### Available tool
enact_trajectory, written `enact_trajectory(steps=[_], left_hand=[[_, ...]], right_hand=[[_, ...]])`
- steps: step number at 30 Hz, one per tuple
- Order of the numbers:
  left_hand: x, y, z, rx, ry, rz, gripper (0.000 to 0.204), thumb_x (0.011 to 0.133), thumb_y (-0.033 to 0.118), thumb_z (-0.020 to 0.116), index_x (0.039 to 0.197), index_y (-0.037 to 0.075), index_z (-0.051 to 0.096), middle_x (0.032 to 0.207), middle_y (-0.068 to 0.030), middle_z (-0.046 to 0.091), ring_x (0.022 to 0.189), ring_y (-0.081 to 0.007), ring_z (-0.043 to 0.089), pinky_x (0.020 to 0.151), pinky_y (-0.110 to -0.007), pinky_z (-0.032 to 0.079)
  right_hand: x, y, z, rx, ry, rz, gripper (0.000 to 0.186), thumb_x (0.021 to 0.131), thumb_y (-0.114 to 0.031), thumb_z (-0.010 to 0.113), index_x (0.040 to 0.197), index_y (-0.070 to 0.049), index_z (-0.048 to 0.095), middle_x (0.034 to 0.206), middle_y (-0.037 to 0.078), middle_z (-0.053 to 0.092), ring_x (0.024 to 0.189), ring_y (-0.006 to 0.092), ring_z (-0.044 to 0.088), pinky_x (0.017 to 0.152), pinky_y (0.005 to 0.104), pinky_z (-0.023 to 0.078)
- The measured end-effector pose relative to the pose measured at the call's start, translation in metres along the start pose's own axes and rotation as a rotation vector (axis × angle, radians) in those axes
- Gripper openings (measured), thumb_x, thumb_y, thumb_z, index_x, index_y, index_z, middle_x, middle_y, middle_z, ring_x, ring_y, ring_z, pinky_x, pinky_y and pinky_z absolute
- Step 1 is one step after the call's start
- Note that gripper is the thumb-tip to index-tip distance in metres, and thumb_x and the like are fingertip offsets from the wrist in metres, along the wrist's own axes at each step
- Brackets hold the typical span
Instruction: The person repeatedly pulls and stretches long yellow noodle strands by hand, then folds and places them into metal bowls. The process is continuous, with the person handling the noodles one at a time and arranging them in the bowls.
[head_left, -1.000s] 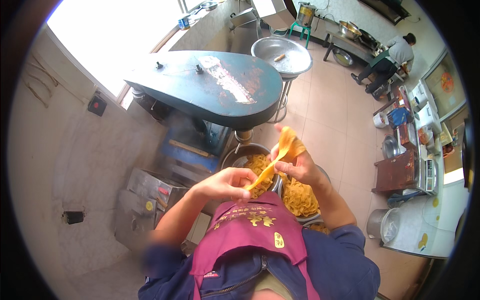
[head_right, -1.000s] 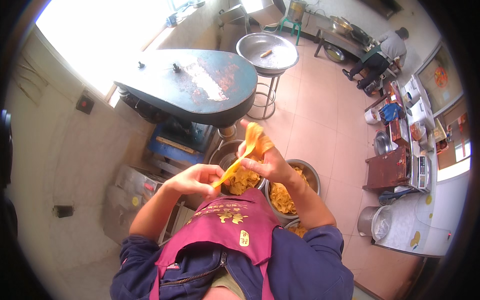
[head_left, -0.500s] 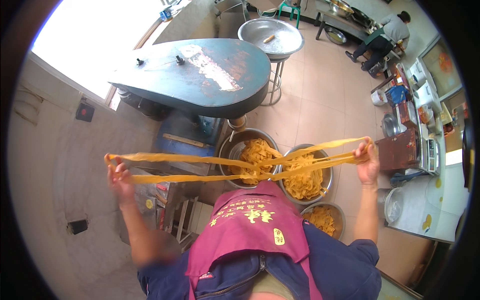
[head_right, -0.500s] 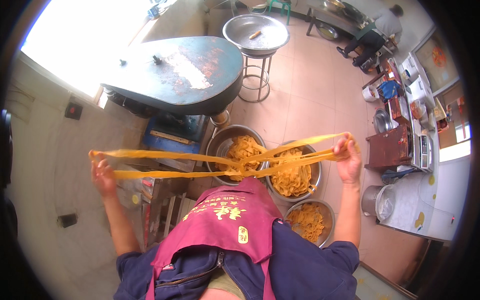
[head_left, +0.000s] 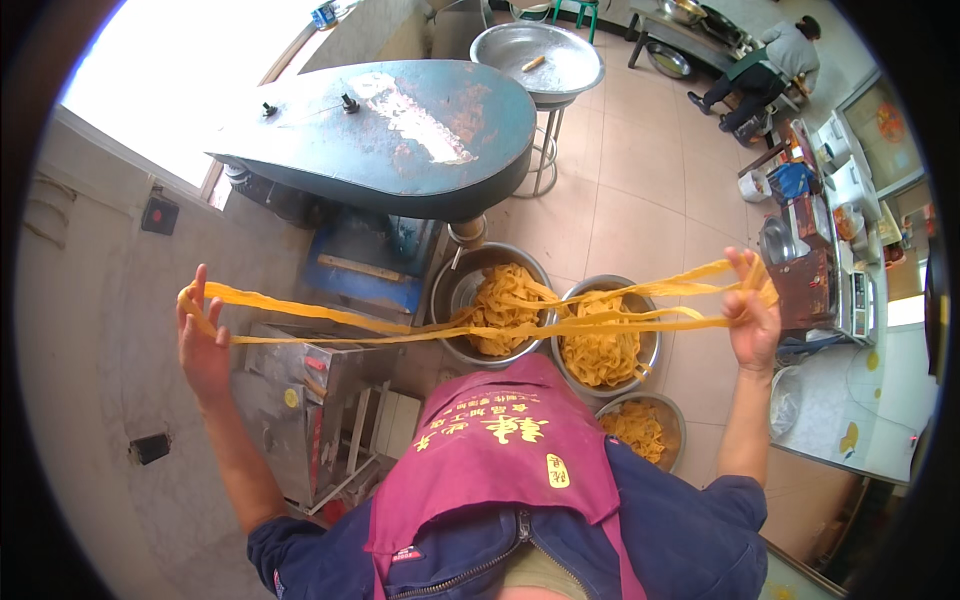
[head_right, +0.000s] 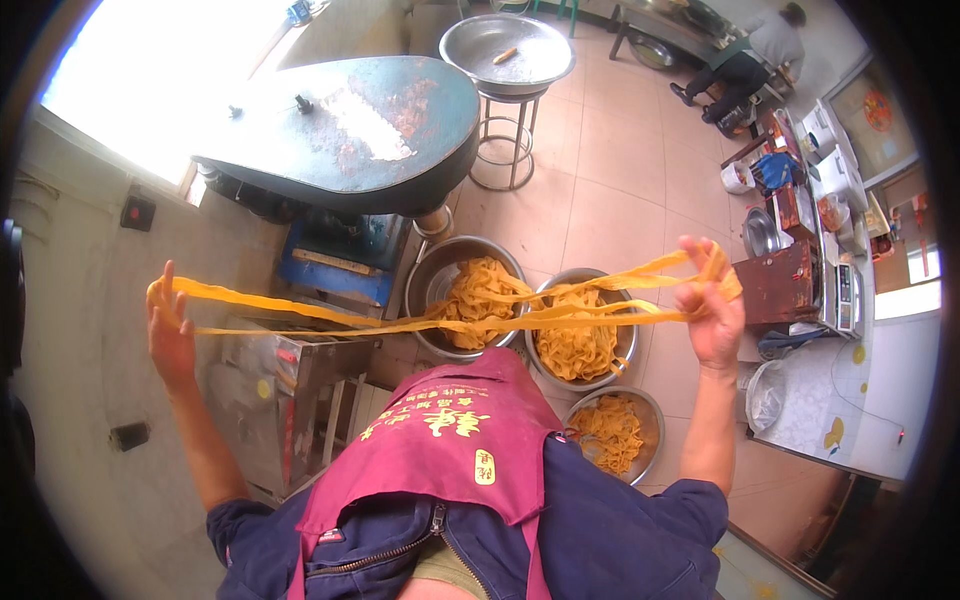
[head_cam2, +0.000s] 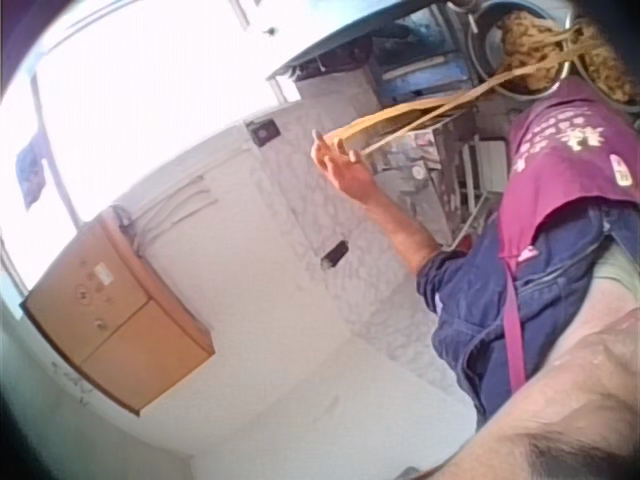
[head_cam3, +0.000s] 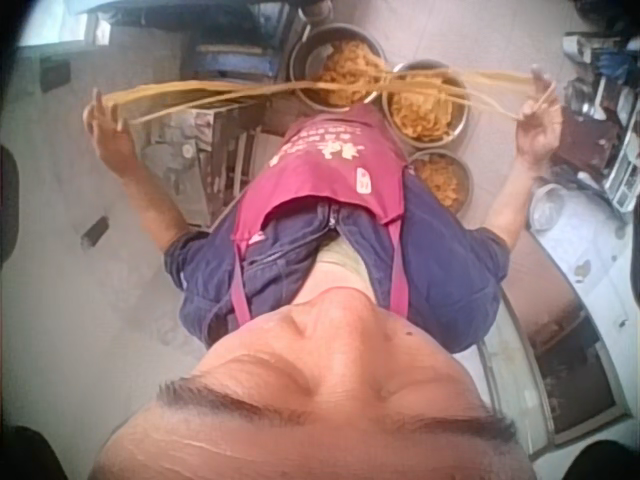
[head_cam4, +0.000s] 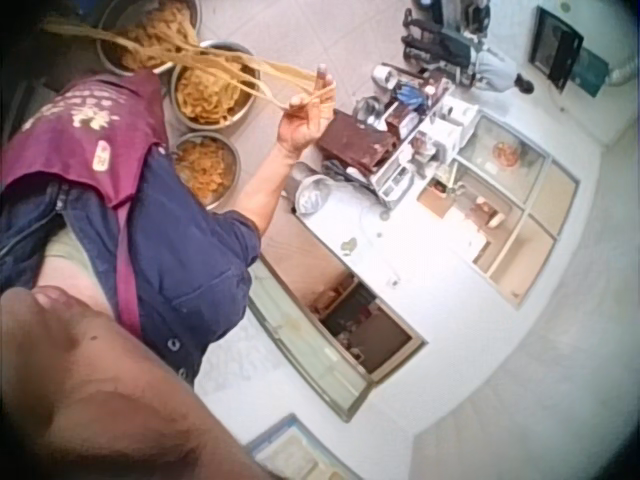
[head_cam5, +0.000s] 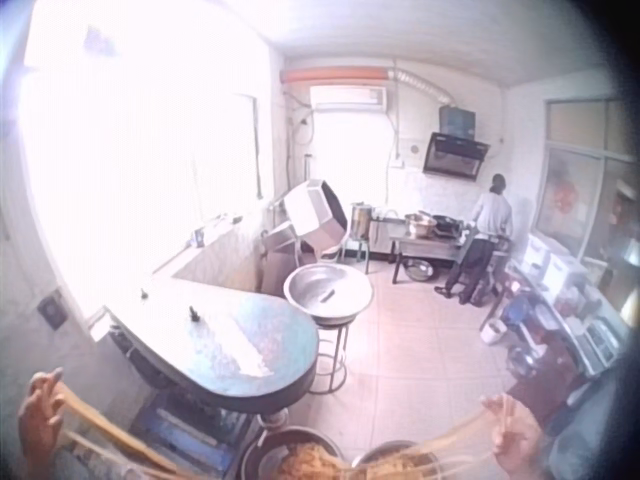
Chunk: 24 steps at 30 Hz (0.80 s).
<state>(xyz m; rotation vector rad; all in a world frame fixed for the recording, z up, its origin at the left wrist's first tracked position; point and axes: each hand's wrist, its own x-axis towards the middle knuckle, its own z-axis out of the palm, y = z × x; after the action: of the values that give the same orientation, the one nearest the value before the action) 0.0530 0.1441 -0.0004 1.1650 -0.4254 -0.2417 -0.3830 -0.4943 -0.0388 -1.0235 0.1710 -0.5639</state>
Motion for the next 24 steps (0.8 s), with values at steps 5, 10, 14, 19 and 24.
enact_trajectory(steps=[5,10,14,19,24], left_hand=[[0.001,-0.008,0.061,-0.027,-0.331,-0.073,0.052,0.096,0.008,0.065,0.147,0.006,0.051,0.161,-0.0191,0.035,0.119,-0.0261,0.065,0.084,-0.041,0.064],[-0.005,-0.025,0.158,-0.027,-0.514,0.056,0.038,0.096,0.000,0.059,0.133,0.000,0.061,0.156,-0.0285,0.037,0.120,-0.0374,0.065,0.093,-0.049,0.062],[-0.006,-0.027,0.226,-0.094,-0.533,-0.044,0.036,0.097,-0.001,0.056,0.132,-0.001,0.063,0.153,-0.0263,0.043,0.129,-0.0351,0.059,0.101,-0.042,0.056],[0.002,-0.045,0.272,0.404,-0.650,0.349,0.039,0.095,0.003,0.066,0.133,0.003,0.059,0.140,-0.0201,0.055,0.129,-0.0312,0.057,0.105,-0.041,0.048],[0.007,-0.050,0.266,0.177,-0.712,-0.148,0.043,0.105,0.021,0.060,0.142,0.004,0.047,0.132,-0.0146,0.062,0.120,-0.0219,0.062,0.098,-0.035,0.051]], right_hand=[[0.015,0.013,0.090,-0.182,-0.313,0.036,0.088,0.088,0.002,0.060,0.164,-0.014,0.020,0.151,0.025,0.050,0.125,0.0364,0.064,0.108,0.0499,0.052],[0.046,0.024,0.179,0.057,-0.724,0.090,0.101,0.084,0.011,0.058,0.167,-0.020,0.009,0.151,0.028,0.048,0.131,0.0398,0.060,0.103,0.0509,0.056],[0.064,0.039,0.232,-0.051,-0.815,0.155,0.102,0.087,0.010,0.060,0.167,-0.020,0.003,0.157,0.026,0.041,0.138,0.0396,0.053,0.098,0.0483,0.059],[0.071,0.051,0.275,-0.179,-0.816,0.212,0.100,0.090,0.003,0.063,0.166,-0.015,0.000,0.156,0.025,0.041,0.142,0.0388,0.047,0.096,0.0479,0.060],[0.077,0.043,0.281,-0.050,-0.702,0.362,0.092,0.095,0.002,0.063,0.163,-0.007,0.003,0.151,0.026,0.046,0.134,0.0395,0.056,0.085,0.0412,0.064]])
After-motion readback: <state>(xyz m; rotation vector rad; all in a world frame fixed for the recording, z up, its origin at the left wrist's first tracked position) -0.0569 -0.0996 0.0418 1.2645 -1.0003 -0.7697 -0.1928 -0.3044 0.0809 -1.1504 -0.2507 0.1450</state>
